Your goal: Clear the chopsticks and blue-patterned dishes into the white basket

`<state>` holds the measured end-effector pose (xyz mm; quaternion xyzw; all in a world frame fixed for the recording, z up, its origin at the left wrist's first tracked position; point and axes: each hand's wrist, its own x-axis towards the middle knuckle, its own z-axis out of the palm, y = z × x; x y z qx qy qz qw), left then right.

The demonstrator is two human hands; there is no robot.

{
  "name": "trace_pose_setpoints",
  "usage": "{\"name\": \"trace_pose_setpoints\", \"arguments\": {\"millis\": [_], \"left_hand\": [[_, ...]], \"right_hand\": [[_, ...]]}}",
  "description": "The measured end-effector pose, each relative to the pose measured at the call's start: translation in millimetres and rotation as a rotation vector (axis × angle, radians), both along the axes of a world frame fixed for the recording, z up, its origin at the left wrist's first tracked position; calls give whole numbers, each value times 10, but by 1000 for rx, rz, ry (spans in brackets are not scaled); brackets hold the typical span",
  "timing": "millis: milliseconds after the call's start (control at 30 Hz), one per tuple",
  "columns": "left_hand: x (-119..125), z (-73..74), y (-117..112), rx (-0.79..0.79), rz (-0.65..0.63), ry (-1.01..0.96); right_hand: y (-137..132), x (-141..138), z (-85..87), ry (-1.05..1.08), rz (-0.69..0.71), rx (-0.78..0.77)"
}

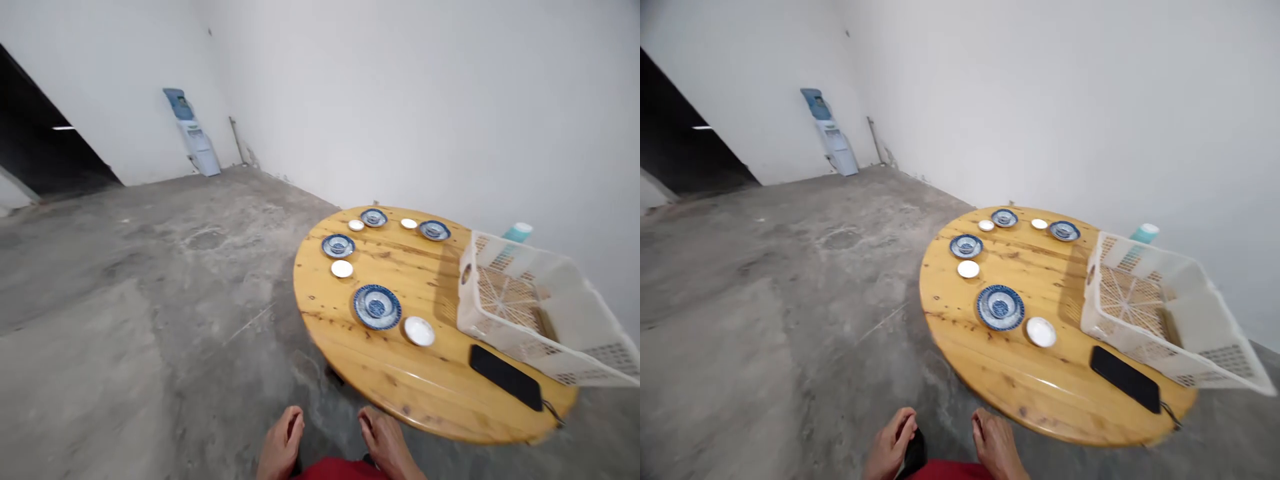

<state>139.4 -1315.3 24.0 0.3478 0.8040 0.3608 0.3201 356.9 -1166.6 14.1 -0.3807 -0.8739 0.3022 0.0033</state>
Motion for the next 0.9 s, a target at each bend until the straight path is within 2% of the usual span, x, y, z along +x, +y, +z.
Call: {"name": "trace_pose_setpoints", "arguments": {"millis": [100, 233, 300, 367, 433, 533, 700, 800, 900], "left_hand": [[-633, -59, -368, 24, 109, -37], [-1372, -132, -827, -40, 281, -34], [-1645, -174, -960, -53, 336, -54], [-1848, -208, -993, -40, 357, -86], [-1993, -222, -920, -31, 352, -114], [-2148, -201, -661, -26, 291, -131], [-2486, -174, -128, 2, 86, -87], [-2839, -196, 111, -11, 14, -41], [-3295, -190, 292, -71, 66, -11]], "right_hand": [[-118, -710, 48, -23, 36, -7], [-371, -1594, 154, -23, 146, -21], [-470, -1926, 218, -36, 222, -46], [-514, -2166, 275, -55, 268, -68], [-502, -2332, 313, -75, 270, -77], [-407, -2525, 318, -98, 234, -90], [-102, -2969, 200, -103, 201, -94], [161, -3371, 138, -87, 202, -98], [486, -3839, 171, -60, 224, -110]]}}
